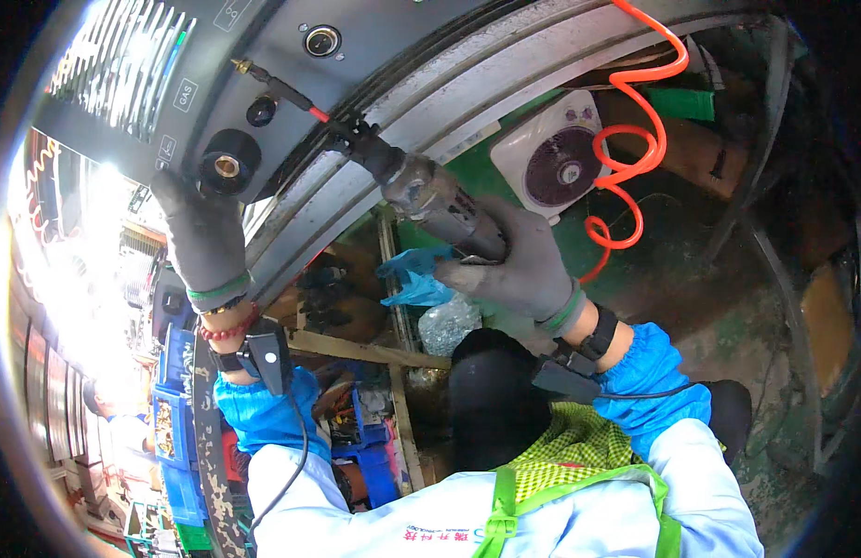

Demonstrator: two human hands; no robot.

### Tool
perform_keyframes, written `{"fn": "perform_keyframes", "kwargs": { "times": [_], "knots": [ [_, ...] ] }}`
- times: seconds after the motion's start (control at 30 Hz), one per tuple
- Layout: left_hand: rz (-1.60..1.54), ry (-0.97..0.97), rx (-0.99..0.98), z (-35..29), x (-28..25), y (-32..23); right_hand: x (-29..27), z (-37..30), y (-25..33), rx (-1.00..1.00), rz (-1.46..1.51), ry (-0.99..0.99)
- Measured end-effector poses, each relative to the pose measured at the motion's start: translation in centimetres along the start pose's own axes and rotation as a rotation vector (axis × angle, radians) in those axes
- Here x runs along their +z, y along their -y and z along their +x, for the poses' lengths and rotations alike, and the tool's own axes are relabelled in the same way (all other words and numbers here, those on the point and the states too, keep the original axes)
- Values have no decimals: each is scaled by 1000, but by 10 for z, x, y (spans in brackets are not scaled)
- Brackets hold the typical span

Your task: Assembling and securing internal components within an electronic unit housing using an air screwdriver and manual tools.

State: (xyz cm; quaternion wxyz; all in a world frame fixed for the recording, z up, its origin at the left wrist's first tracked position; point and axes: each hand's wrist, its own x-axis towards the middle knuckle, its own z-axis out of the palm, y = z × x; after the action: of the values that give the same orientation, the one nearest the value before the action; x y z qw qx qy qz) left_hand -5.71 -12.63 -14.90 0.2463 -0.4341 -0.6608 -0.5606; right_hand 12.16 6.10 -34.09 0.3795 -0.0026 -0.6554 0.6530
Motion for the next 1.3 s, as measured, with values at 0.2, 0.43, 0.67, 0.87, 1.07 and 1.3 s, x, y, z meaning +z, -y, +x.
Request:
{"fn": "perform_keyframes", "kwargs": {
  "times": [0.2, 0.43, 0.67, 0.87, 1.07, 1.3],
  "knots": [
    [-221, -97, -5, 2, 5, 0, 4, 4, 2, -1, -46, -1],
    [1349, 111, 163, 16, -46, 35, 23, 12, -17, -83, -32, 21],
    [2732, 298, 305, 3, 3, -6, 28, 26, -14, 26, 13, 57],
    [2913, 299, 494, 8, -14, 10, 33, 23, -20, -158, -16, -34],
    [2755, 401, 670, 10, -18, 18, 42, 23, -29, -209, 52, -29],
    [2680, 553, 534, 11, -30, 22, 41, 26, -23, -82, -21, 86]
  ]
}}
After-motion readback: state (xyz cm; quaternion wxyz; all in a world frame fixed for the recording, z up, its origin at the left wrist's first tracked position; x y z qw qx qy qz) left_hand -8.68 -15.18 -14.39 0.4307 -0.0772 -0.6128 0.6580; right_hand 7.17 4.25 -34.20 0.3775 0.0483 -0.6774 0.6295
